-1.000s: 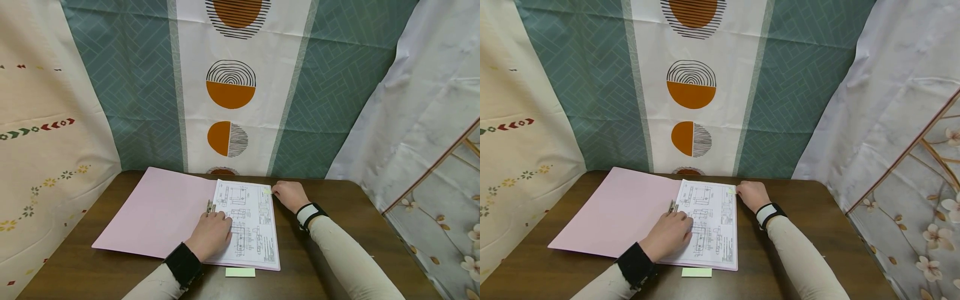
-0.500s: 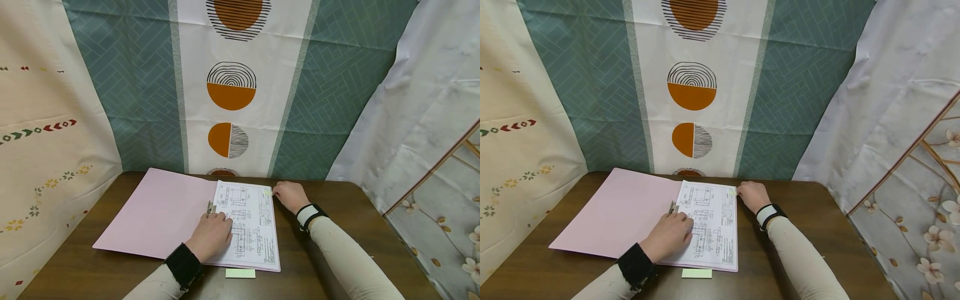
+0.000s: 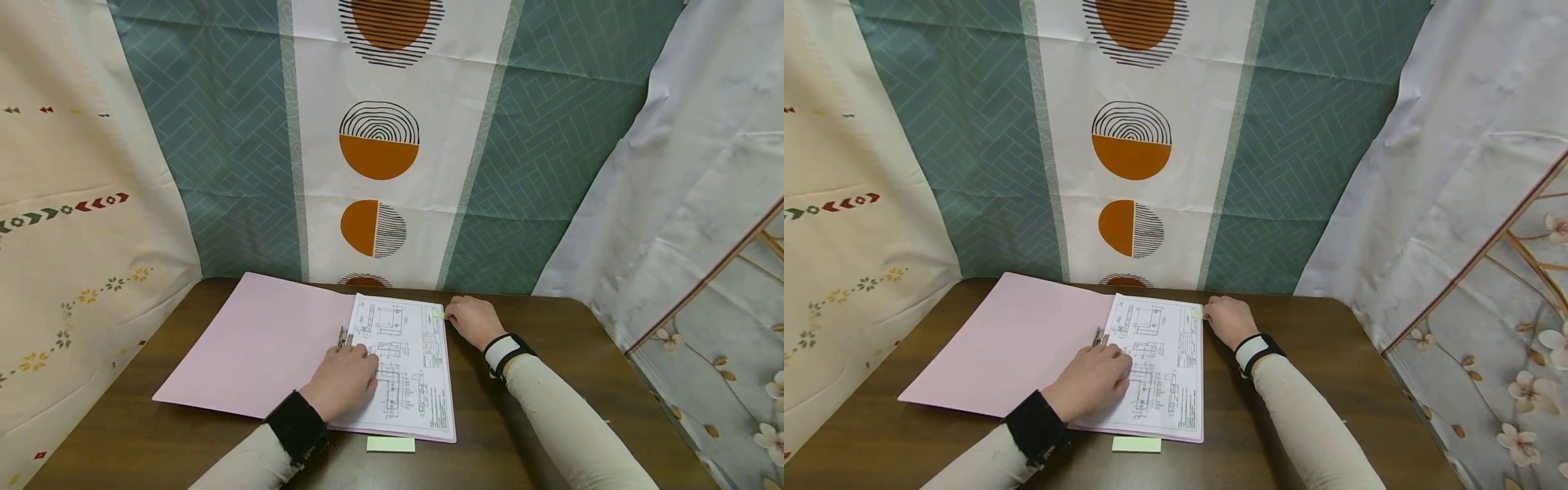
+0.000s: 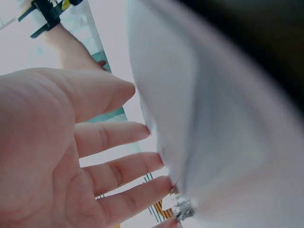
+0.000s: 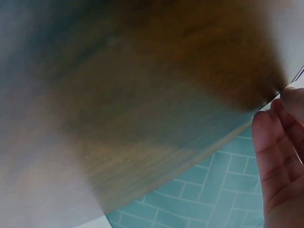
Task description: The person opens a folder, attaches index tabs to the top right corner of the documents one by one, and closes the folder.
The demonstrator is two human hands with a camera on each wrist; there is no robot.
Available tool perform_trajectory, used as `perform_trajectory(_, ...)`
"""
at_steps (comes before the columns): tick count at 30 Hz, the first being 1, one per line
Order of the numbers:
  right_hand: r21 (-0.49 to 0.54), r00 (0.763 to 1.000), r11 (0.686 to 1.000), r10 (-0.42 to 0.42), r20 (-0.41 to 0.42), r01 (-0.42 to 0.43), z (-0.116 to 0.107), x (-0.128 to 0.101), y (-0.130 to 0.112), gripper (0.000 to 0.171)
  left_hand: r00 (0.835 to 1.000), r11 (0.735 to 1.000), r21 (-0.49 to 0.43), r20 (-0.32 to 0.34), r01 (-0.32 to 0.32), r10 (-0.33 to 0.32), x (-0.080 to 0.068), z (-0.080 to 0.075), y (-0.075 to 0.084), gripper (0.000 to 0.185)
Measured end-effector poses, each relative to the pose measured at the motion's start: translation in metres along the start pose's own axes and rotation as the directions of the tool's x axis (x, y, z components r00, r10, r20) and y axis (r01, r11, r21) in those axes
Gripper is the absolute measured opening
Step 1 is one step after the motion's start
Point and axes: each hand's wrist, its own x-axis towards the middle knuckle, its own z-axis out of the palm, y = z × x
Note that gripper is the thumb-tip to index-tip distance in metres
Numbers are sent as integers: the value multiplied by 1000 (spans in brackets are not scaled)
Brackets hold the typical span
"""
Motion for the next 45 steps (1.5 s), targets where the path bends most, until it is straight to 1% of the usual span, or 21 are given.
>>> perform_trajectory(4, 15, 1000, 1000, 5, -4, -5, -1, -1, 0, 15, 999, 999, 24, 43, -29, 28, 8, -9, -1, 19)
perform_trajectory(6, 13, 1000, 1000, -1, -4, 1, 0, -2, 0, 15, 997, 997, 59, 57, -58, 54, 13, -13, 0, 17)
perform_trajectory(8, 6, 1000, 1000, -11, -6, 11, 0, -2, -1, 15, 995, 992, 86, 53, -90, 86, 20, -14, 1, 16)
perform_trajectory(11, -6, 1000, 1000, -23, -11, 23, 1, -2, -2, 15, 991, 985, 107, 33, -135, 133, 35, -13, 4, 18)
perform_trajectory(13, -11, 999, 1000, -29, -18, 28, 2, -1, -2, 15, 988, 982, 105, 26, -154, 153, 49, -10, 6, 23)
perform_trajectory(15, -15, 999, 999, -36, -27, 36, 3, -2, -2, 15, 986, 981, 103, 33, -164, 161, 64, -4, 10, 31)
perform_trajectory(20, -35, 997, 998, -59, -41, 57, 8, -6, -1, 14, 981, 977, 94, 45, -191, 187, 101, 14, 19, 45)
perform_trajectory(22, -42, 997, 997, -62, -37, 60, 9, -8, 0, 12, 978, 976, 80, 53, -203, 199, 114, 22, 22, 49)
perform_trajectory(25, -50, 998, 997, -62, -30, 60, 10, -9, -1, 11, 977, 977, 67, 73, -205, 200, 126, 30, 24, 57)
perform_trajectory(30, -43, 998, 998, -57, -31, 56, 6, -5, -5, 10, 978, 977, 100, 105, -190, 180, 136, 31, 24, 65)
perform_trajectory(34, -31, 999, 999, -46, -26, 45, 2, -4, -7, 10, 971, 970, 117, 137, -213, 197, 139, 31, 23, 66)
perform_trajectory(38, -25, 999, 999, -39, -21, 39, 1, -5, -7, 8, 966, 965, 125, 149, -230, 211, 144, 43, 22, 66)
perform_trajectory(41, -26, 999, 999, -34, -24, 34, 1, -5, -6, 8, 966, 964, 134, 152, -230, 209, 149, 50, 22, 66)
perform_trajectory(42, -26, 999, 999, -32, -24, 31, 1, -5, -5, 8, 966, 964, 140, 153, -228, 206, 150, 50, 23, 67)
perform_trajectory(45, -30, 999, 999, -26, -24, 25, 1, -5, -4, 8, 967, 967, 136, 169, -214, 190, 150, 44, 26, 67)
